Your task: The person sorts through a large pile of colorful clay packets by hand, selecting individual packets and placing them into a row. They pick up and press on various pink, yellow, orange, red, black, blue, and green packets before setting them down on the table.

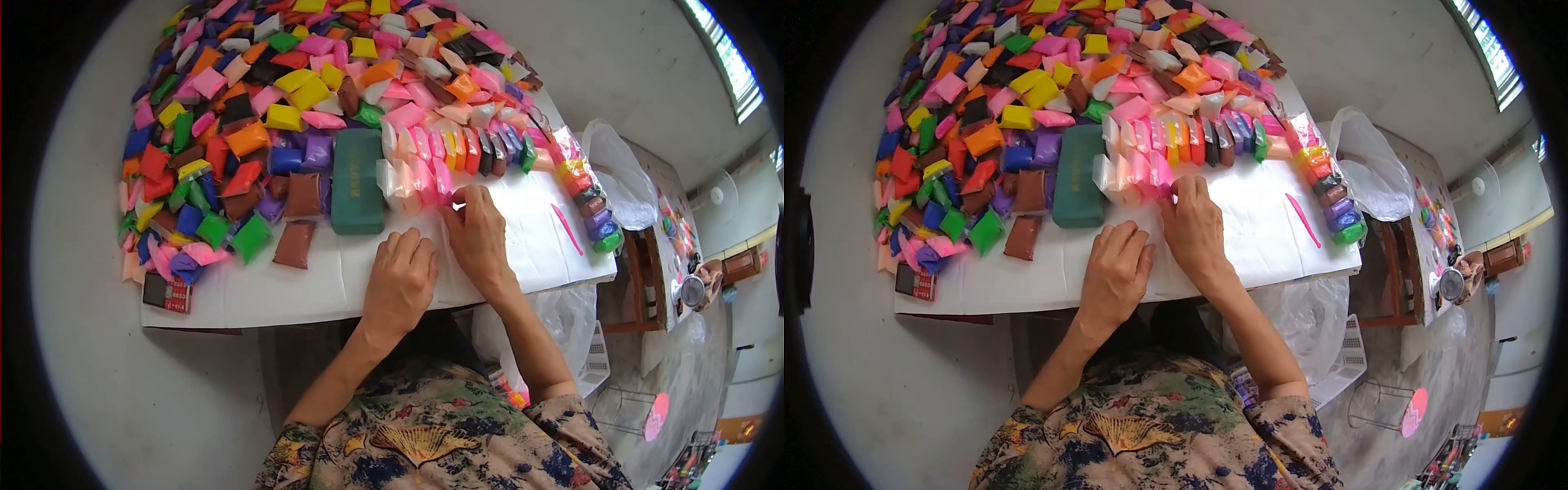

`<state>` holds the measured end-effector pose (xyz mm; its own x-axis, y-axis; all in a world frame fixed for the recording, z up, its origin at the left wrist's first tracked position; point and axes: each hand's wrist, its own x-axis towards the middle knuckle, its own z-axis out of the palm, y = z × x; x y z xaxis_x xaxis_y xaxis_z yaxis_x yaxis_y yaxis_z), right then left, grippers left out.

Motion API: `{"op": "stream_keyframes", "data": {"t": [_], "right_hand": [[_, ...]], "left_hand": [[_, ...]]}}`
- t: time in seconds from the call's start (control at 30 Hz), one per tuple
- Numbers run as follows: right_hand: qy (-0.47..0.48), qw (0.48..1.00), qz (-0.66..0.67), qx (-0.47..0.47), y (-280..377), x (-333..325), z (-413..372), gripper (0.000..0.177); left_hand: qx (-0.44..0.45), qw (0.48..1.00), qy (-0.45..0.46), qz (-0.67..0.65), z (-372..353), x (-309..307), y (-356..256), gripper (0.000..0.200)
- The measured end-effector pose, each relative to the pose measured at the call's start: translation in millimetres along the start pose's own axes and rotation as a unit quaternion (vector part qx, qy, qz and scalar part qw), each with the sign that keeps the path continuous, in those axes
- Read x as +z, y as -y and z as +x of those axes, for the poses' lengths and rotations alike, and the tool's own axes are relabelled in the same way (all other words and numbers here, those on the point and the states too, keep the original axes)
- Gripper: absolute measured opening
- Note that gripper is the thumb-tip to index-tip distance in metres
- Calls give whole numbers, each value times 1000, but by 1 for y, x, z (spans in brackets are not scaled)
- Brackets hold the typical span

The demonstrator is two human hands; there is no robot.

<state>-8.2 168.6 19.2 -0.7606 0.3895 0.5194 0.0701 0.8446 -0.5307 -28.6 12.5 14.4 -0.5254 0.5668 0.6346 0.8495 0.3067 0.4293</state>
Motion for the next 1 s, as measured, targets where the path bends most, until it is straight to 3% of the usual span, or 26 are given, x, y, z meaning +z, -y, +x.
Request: {"op": "stream_keyframes", "data": {"t": [0.1,0.2,0.3,0.43,0.53,0.63,0.7,0.77,0.87,1.0], "right_hand": [[-26,997,-53,-46,2,2,4,18],[23,996,-72,-39,-3,5,7,26],[-32,997,-53,-43,-2,10,6,22],[-8,999,-35,14,4,-1,-4,25],[-3,999,-22,37,14,-18,-21,25],[-10,1000,-10,0,7,-12,-35,24],[-29,999,-11,-42,3,-9,-38,22],[-14,999,-1,-29,5,-10,-36,20],[-7,999,2,-32,4,-11,-36,18],[-43,995,-16,-87,0,-10,-35,15]], "left_hand": [[3,1000,-5,6,0,2,0,11],[-25,999,20,-5,-2,1,-1,18],[-1,999,24,-39,-3,-4,2,18],[31,998,-42,-28,13,-30,6,13],[2,997,-68,30,50,-80,37,16],[-50,984,-115,123,103,-103,99,21],[-11,967,-120,226,139,-106,160,25],[-8,952,-96,291,167,-100,209,30],[-111,932,55,341,188,-91,233,39],[-146,952,60,264,198,-90,248,44]]}}
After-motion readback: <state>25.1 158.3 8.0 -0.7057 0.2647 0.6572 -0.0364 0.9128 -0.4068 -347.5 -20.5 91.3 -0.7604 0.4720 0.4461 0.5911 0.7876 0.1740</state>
